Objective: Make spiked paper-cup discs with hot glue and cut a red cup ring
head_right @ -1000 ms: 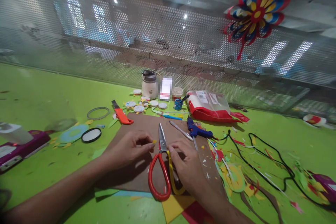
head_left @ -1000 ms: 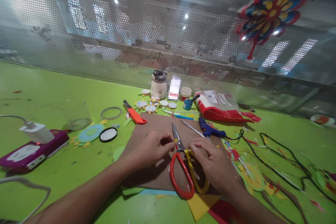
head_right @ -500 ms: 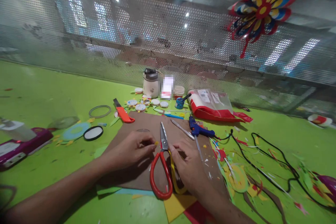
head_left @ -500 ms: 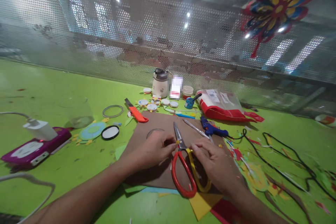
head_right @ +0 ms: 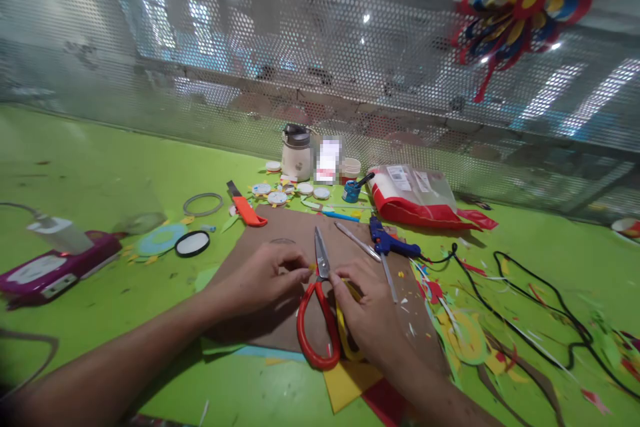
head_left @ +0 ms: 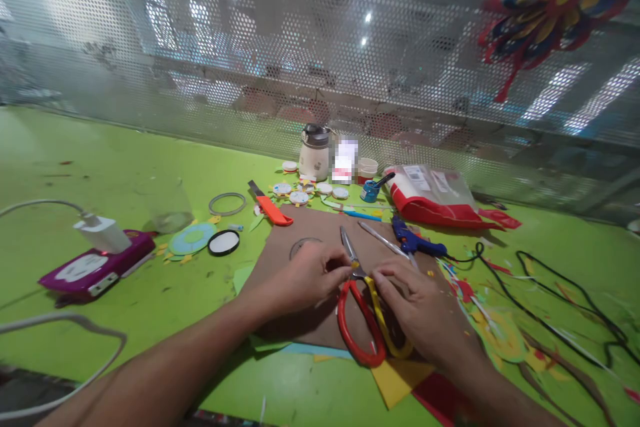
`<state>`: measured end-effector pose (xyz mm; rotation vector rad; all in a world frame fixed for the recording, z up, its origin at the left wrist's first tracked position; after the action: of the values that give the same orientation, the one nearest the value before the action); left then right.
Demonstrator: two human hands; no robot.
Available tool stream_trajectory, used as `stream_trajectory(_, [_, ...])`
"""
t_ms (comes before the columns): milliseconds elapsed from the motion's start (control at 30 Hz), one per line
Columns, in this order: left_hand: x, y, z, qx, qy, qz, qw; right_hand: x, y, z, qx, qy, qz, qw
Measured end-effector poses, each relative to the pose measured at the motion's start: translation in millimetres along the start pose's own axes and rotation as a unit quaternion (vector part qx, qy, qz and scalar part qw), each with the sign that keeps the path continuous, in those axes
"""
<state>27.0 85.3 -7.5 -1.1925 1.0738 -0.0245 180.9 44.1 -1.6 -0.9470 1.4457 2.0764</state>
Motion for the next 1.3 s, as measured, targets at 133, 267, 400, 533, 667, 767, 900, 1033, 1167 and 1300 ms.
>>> stream_trajectory(133, [-1.2,1,1,0.002,-0.005,0.011,1.000,0,-1,-1,-0.011,-0.008,-0.006,1.000])
stream_trajectory(267, [-0.4,0,1,0.010,-0.010,0.018,1.000,-1,0,-1,-0.013,-0.012,-0.021,1.000])
stream_trajectory(400, [0.9,0,1,0.012,-0.014,0.019,1.000,-3,1,-2,-0.021,-0.014,-0.025,0.999])
stream_trajectory(533, [0.8,2,1,0.012,-0.018,0.008,1.000,-2,1,-2,-0.020,-0.011,-0.017,1.000])
stream_trajectory(667, [1.7,7,2,0.003,-0.017,-0.046,0.999,-1,1,-1,-0.025,-0.011,-0.019,0.999])
stream_trajectory(767, [4.6,15,4,-0.011,-0.009,-0.134,0.991,-1,1,0,-0.020,-0.010,-0.019,1.000])
stream_trajectory(900, [6.8,26,8,-0.018,-0.011,-0.252,0.967,0,1,0,-0.014,-0.006,-0.014,1.000])
stream_trajectory(1033, [7.7,34,9,-0.030,-0.024,-0.323,0.946,1,0,0,-0.003,0.004,-0.010,1.000])
stream_trajectory(1167, [8.7,38,9,-0.043,-0.037,-0.353,0.934,2,-2,0,0.004,0.006,-0.001,1.000])
stream_trajectory(1300, [9.3,38,8,-0.049,-0.040,-0.366,0.929,4,-6,0,0.023,0.008,0.001,1.000])
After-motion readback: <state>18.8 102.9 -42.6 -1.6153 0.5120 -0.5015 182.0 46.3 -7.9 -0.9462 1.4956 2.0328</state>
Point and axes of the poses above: each hand's wrist, its own z-axis towards the middle knuckle, its own x-axis out of the palm, y = z × x, the point moved 7 cm from there along z, towards the middle knuckle, and after that the axes turned 13 degrees about y, right-handed, at the moved point
